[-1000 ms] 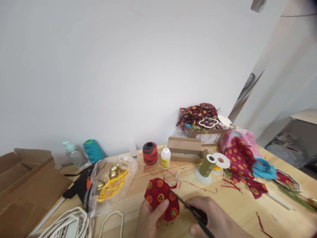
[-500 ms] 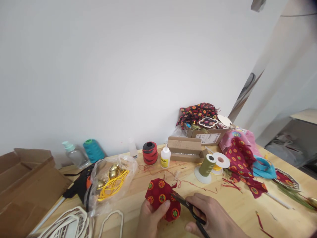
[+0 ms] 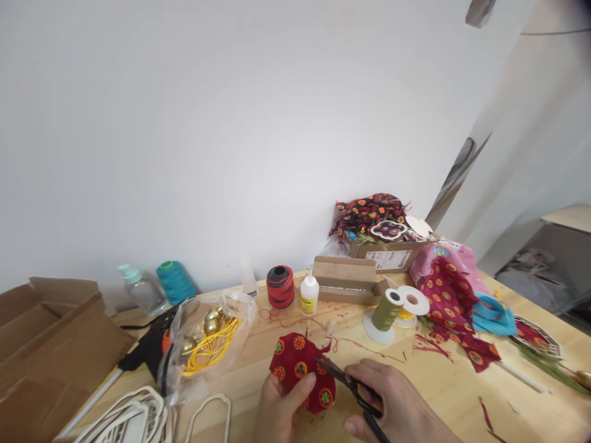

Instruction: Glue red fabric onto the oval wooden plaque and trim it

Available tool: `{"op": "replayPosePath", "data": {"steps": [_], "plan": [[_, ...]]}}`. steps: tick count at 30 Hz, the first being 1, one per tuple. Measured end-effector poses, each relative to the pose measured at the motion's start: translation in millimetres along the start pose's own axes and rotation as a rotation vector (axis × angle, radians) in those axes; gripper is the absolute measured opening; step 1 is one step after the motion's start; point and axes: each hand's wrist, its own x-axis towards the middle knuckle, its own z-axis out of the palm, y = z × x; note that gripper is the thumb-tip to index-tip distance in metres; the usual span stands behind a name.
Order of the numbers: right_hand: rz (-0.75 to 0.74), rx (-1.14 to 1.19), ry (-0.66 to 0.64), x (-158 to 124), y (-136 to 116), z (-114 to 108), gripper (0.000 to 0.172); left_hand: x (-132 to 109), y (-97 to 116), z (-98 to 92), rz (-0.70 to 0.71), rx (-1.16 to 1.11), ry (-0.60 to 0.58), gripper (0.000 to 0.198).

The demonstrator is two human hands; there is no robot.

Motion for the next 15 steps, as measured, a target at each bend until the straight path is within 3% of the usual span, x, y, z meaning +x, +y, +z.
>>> {"op": "replayPosePath", "data": {"steps": [5,7,9,11,13,15], "plan": [[-0.011,0.056,0.018,-1.8,7.4,0.4,0.031,1.4,-1.4,1.4,0.050,0.053,0.042,0.027],[0.009,0.140,0.028,-3.6,11.6,0.6,0.034,2.0,2.2,-2.2,0.166,0.173,0.077,0.023],[0.061,0.339,0.019,-7.3,12.5,3.4,0.041,1.7,8.3,-8.6,0.416,0.359,0.065,0.016],[0.149,0.627,0.038,-12.4,6.9,10.2,0.050,0.3,13.8,-15.8,0.756,0.539,-0.031,0.014],[0.250,0.889,0.162,-16.4,-5.2,20.7,0.051,-1.6,15.6,-21.0,1.031,0.699,-0.073,0.018],[0.279,1.076,0.267,-16.0,-20.0,32.4,0.047,-3.8,12.2,-22.3,1.211,0.831,-0.058,0.021]]}}
